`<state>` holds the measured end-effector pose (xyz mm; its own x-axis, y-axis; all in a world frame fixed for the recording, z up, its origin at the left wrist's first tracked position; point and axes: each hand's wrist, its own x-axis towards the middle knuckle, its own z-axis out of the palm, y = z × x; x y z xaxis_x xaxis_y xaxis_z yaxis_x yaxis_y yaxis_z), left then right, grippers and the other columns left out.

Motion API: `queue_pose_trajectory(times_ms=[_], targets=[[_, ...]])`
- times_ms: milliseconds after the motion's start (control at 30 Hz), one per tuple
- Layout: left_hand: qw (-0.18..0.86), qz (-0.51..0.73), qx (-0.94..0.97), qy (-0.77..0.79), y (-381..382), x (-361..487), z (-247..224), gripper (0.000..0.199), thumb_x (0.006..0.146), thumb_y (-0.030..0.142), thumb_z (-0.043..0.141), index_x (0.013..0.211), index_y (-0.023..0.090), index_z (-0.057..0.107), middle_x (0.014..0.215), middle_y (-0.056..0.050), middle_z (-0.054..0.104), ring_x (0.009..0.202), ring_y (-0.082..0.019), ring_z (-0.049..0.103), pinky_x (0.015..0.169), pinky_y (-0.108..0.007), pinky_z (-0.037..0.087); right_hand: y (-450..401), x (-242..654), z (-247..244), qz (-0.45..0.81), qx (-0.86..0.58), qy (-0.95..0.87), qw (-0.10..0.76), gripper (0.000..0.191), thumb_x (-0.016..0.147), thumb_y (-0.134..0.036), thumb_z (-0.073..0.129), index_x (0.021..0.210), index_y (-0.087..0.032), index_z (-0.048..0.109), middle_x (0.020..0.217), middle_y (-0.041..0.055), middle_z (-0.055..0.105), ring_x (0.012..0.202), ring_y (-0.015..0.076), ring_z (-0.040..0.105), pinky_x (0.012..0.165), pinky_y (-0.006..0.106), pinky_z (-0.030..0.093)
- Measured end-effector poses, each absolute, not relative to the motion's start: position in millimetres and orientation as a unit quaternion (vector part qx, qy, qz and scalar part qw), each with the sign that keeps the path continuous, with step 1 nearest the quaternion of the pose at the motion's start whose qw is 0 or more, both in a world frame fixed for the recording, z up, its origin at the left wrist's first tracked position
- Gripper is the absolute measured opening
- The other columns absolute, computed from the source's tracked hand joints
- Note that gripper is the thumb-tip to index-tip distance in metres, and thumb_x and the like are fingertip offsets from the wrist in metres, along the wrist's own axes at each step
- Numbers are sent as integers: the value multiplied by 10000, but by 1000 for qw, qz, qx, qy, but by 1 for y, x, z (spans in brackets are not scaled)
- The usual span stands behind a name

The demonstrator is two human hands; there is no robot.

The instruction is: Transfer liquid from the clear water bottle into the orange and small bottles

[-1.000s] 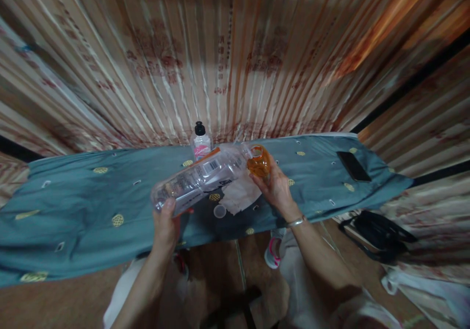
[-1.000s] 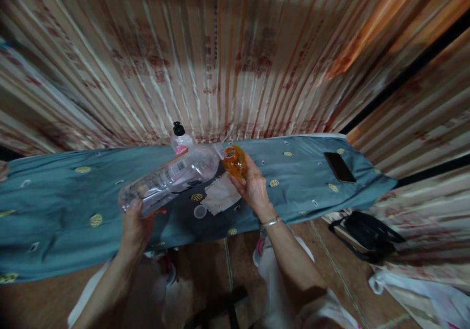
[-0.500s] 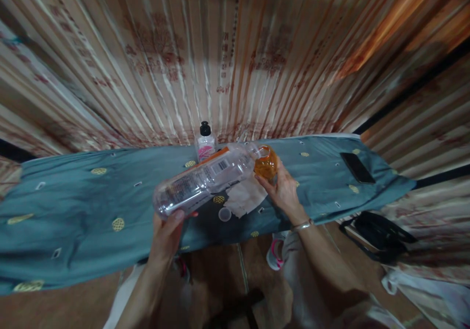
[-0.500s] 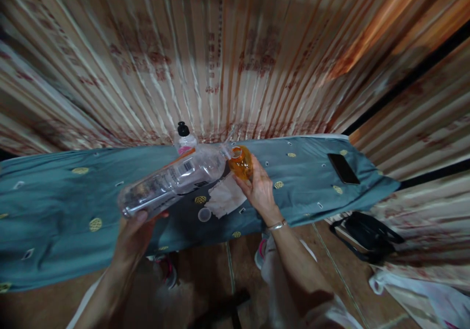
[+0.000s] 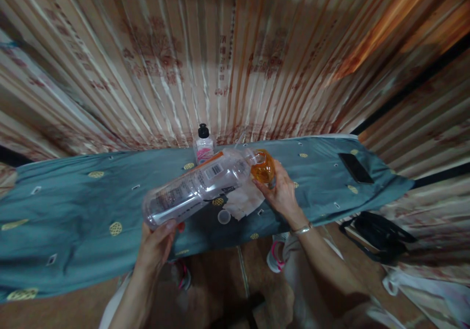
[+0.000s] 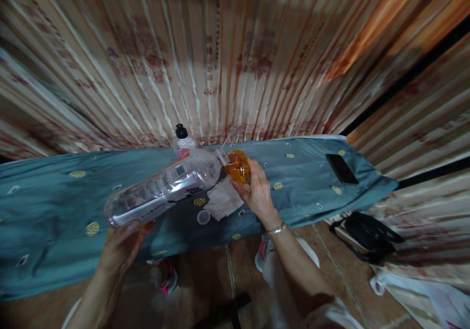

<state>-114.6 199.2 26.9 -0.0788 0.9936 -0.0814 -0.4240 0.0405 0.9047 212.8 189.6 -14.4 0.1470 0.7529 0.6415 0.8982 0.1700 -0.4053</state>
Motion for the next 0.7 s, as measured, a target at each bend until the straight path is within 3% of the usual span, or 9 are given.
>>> queue_pose_trajectory(times_ms=[167, 367, 700], targets=[[588, 605, 327, 425, 202, -120, 24, 630, 474, 315, 937, 1060, 214, 731, 812, -38, 727, 636, -187, 646, 451, -230, 496, 190, 210, -13, -49, -649, -645, 402, 856, 933, -568, 701, 1601, -161, 353, 1459, 217, 663, 1344, 342, 663, 1107, 543, 578], [577, 617, 331, 421, 207, -120, 26, 568, 482, 335, 921, 1009, 239, 733, 883, -51, 744, 630, -181, 626, 451, -241, 500, 191, 206, -16, -80, -640, -656, 391, 891, 980, -556, 642, 1672, -169, 238, 1555, 222, 584, 1415, 345, 607, 1142, 559, 553], [573, 635, 310, 415, 209, -119, 31, 622, 447, 293, 920, 1038, 250, 732, 965, -56, 747, 642, -166, 614, 453, -232, 486, 192, 206, -19, -99, -624, -668, 394, 859, 999, -515, 634, 1685, -191, 231, 1564, 210, 576, 1431, 350, 588, 1177, 587, 519]])
